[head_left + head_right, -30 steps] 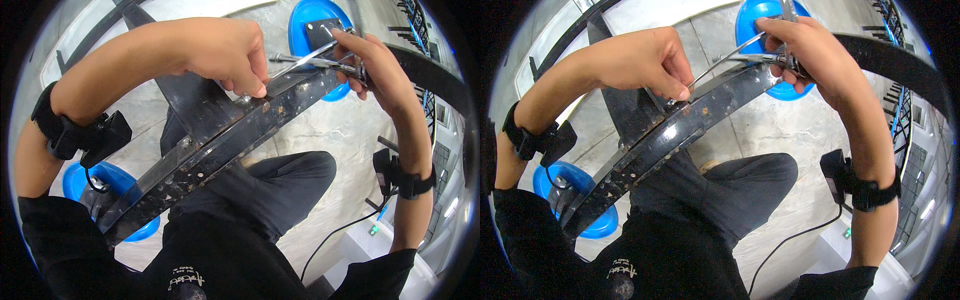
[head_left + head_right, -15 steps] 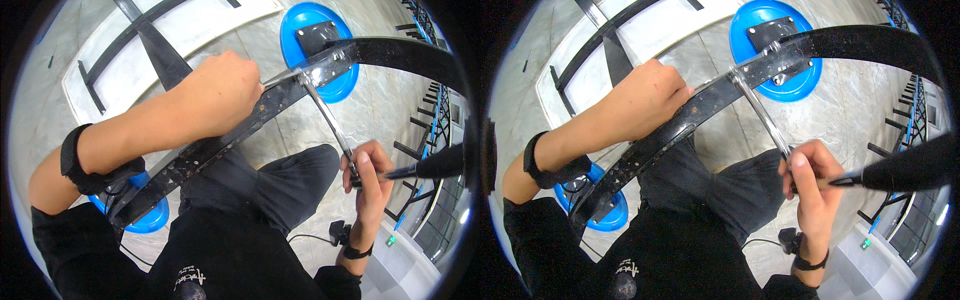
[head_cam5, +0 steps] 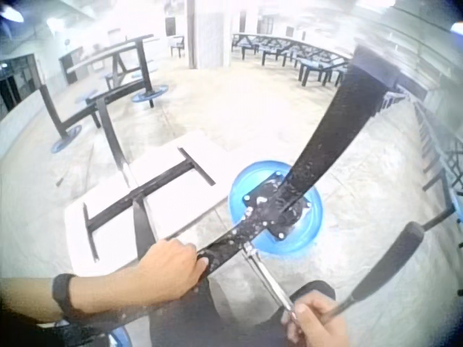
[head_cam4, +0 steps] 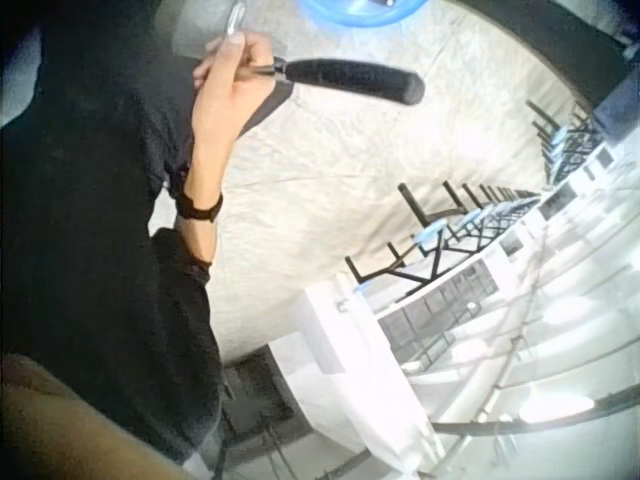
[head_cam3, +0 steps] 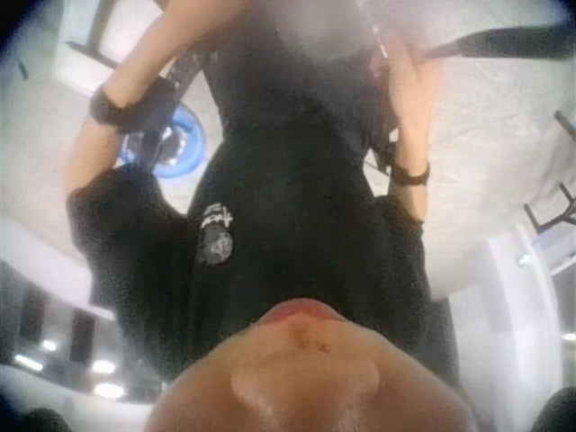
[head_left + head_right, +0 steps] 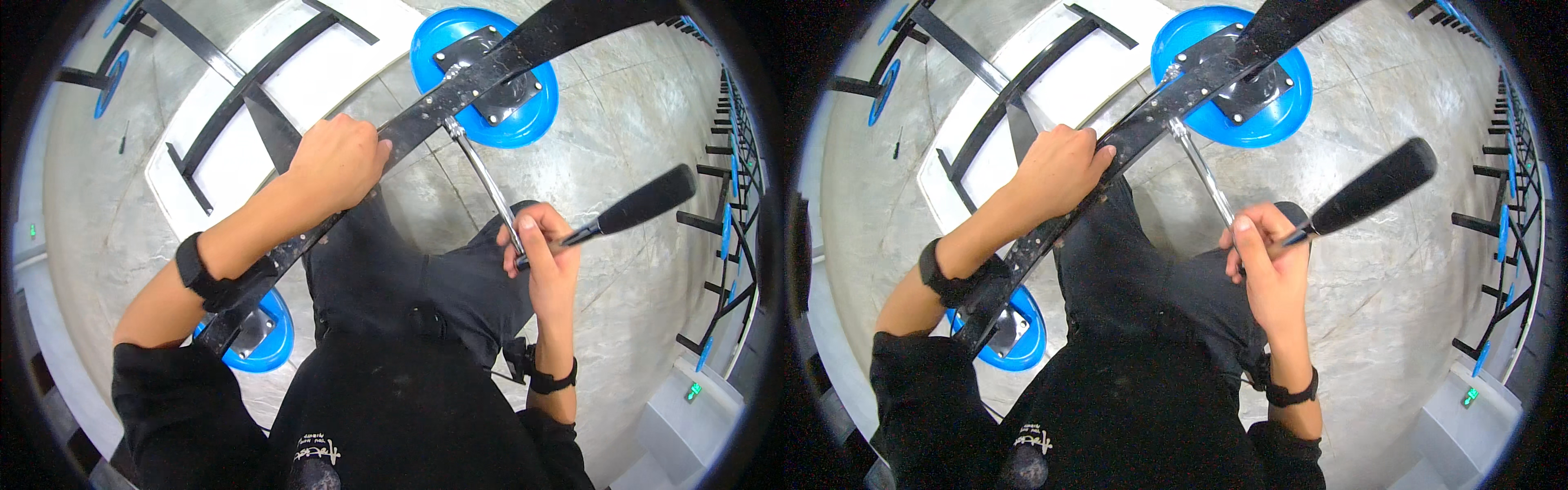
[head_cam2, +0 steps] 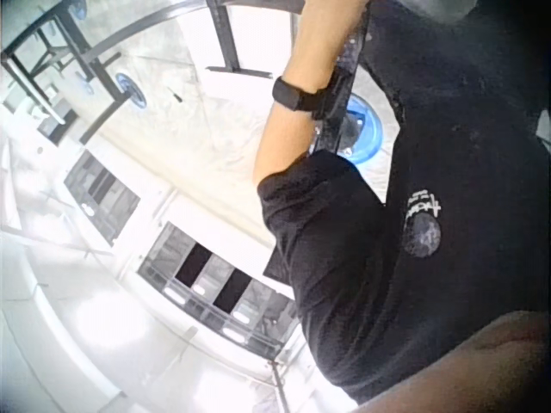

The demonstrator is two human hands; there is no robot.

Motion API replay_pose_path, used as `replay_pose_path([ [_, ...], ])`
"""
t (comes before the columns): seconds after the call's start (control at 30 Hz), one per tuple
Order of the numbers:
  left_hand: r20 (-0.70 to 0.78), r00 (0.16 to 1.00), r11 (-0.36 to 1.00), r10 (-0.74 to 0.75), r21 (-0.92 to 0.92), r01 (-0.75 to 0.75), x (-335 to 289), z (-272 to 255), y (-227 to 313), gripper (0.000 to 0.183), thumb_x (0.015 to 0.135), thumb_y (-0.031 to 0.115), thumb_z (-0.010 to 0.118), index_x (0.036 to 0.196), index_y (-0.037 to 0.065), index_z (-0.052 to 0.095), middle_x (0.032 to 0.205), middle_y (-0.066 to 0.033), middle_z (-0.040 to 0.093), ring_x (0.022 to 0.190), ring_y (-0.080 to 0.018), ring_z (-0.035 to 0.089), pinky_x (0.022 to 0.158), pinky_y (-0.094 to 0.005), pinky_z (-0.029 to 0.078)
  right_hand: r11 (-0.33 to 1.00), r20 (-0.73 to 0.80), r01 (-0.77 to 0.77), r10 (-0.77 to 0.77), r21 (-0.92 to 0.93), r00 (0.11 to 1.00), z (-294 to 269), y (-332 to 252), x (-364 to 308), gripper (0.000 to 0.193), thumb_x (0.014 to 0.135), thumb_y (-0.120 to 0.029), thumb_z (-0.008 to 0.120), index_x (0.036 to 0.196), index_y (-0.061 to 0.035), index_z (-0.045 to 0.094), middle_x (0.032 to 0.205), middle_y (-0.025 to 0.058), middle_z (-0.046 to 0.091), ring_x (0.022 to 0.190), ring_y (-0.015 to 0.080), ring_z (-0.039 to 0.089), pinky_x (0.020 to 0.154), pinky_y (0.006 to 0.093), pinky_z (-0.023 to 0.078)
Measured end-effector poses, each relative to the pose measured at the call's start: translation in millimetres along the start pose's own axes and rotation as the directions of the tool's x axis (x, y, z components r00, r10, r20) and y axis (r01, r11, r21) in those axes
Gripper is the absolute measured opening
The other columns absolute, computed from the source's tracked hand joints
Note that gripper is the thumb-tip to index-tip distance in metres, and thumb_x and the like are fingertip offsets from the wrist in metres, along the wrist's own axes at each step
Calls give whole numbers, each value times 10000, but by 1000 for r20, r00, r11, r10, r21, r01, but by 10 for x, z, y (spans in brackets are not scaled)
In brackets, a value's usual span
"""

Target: The person inserts a screw into a hole on the black metal frame of a table base and uses a wrench and a socket wrench to tighten the bolt on the frame.

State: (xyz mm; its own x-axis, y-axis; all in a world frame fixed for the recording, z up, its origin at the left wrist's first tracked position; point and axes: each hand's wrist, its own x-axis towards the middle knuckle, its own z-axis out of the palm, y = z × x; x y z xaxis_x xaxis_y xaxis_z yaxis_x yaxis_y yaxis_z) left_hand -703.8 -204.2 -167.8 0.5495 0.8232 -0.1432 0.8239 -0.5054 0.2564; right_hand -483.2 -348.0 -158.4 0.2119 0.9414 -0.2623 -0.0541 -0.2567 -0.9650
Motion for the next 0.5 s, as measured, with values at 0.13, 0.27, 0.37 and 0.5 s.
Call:
replay_pose_path([
  [0.13, 16, 999, 999, -47, 13, 46, -9, 38, 101, 373, 878, 272, 495, 746, -71, 561, 667, -273, 578, 655, -425, 583, 641, -482, 469, 1000, 81, -26, 26, -4, 996, -89, 160, -44, 186, 857, -65, 554, 1033, -8, 575, 711, 22, 577, 534, 35, 476, 461, 174, 364],
  [0.27, 1, 988, 988, -153, -7, 153, -75, 52, 207, 343, 875, 261, 483, 828, -74, 541, 726, -291, 583, 725, -445, 576, 691, -486, 457, 878, 141, 190, -142, -439, 980, -62, 594, -179, 335, 792, 11, 557, 1122, -44, 583, 742, 97, 607, 589, 150, 553, 558, 264, 448],
  [0.37, 10, 976, 976, -217, -8, 218, -117, 4, 260, 326, 799, 230, 527, 882, -85, 552, 729, -298, 582, 756, -467, 562, 733, -484, 448, 782, 180, 505, -473, -365, 862, 24, 903, -281, 330, 773, 46, 575, 1101, 6, 567, 787, 166, 593, 605, 268, 571, 566, 309, 458],
  [0.5, 146, 968, 979, -202, 32, 199, -176, -82, 248, 570, 638, 198, 614, 1107, -105, 500, 868, -315, 579, 878, -437, 556, 803, -436, 446, 809, 280, 491, -415, -322, 866, 112, 1082, -328, 328, 759, 61, 565, 1085, 27, 552, 762, 177, 565, 640, 337, 564, 591, 365, 459],
])
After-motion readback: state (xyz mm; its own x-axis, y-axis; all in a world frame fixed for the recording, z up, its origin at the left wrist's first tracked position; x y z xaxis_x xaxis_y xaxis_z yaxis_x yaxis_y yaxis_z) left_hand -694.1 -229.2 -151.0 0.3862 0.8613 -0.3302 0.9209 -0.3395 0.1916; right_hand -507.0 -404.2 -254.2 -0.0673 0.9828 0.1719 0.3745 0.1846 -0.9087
